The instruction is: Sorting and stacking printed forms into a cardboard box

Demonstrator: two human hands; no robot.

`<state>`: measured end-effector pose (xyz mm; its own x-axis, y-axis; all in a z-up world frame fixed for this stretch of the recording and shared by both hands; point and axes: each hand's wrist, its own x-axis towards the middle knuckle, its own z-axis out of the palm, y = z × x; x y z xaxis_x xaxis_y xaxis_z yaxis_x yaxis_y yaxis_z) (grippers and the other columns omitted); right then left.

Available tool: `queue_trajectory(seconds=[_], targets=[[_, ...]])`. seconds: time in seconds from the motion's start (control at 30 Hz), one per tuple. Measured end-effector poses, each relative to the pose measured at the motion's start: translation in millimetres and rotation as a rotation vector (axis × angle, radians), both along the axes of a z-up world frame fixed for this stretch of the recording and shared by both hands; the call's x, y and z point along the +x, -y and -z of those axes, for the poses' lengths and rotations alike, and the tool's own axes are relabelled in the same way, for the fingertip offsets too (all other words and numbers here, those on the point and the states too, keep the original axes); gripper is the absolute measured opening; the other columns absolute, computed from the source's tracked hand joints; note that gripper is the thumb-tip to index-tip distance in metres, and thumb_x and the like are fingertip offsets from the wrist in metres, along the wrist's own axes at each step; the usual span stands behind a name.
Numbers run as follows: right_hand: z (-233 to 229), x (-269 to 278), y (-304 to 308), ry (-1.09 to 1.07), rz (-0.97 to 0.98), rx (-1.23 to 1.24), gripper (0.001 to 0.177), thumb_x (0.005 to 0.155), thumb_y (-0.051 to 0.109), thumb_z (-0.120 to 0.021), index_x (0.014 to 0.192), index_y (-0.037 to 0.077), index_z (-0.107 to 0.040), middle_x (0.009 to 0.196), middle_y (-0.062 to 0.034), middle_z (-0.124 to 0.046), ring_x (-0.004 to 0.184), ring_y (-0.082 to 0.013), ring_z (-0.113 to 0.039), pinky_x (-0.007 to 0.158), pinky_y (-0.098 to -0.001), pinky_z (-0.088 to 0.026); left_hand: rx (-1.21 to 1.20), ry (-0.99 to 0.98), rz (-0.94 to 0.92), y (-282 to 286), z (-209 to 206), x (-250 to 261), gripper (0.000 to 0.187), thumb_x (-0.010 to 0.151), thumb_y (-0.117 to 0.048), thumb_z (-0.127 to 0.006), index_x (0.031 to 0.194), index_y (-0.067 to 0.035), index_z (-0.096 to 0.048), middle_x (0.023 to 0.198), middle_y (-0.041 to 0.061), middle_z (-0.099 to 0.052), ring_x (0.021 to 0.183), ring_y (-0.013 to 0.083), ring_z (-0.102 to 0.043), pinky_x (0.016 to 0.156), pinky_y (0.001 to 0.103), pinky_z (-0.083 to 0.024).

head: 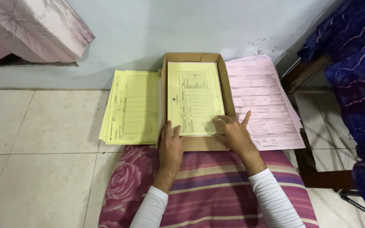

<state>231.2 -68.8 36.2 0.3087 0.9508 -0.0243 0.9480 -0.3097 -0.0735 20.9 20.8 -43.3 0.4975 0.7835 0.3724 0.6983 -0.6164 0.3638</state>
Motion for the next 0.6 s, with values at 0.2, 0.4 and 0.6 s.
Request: queue_trajectory(seconds=[0.2, 0.4, 0.6], targets=[[-4.0, 2.7, 0.3, -0.083, 0.009, 0.022, 0.055, 0.073, 0.027, -0.09, 0.126, 0.024, -0.073, 0.134, -0.0008, -0.069, 0.128, -0.026, -0.064, 0.115, -0.0853, -0.003, -0.125, 0.0, -0.007, -3.3, -12.9, -0.3, 0.042, 0.094, -0.025, -0.075, 0.13, -0.006, -0.067, 0.146, 0.024, -0.052, 0.139, 0.0364, -0.052, 0.111, 0.044, -0.05], [-11.8, -0.2, 10.2, -0.108, -0.006, 0.121, 0.055, 0.074, 0.031, -0.091, 0.126, 0.026, -0.073, 0.14, -0.005, -0.065, 0.131, -0.0308, -0.06, 0.114, -0.0862, -0.006, -0.138, 0.019, 0.032, -5.2, -12.7, -1.2, 0.043, 0.095, -0.024, -0.072, 0.131, -0.002, -0.066, 0.146, 0.027, -0.052, 0.14, 0.0401, -0.051, 0.113, 0.046, -0.048], [-25.6, 15.7, 54.3, -0.194, 0.103, 0.438, 0.053, 0.078, 0.02, -0.078, 0.13, 0.027, -0.071, 0.143, -0.0066, -0.06, 0.136, -0.0337, -0.052, 0.11, -0.0827, -0.03, -0.131, 0.06, 0.048, 2.3, -36.2, -3.7, 0.043, 0.097, -0.023, -0.071, 0.134, -0.001, -0.065, 0.151, 0.028, -0.046, 0.144, 0.042, -0.045, 0.118, 0.049, -0.042]])
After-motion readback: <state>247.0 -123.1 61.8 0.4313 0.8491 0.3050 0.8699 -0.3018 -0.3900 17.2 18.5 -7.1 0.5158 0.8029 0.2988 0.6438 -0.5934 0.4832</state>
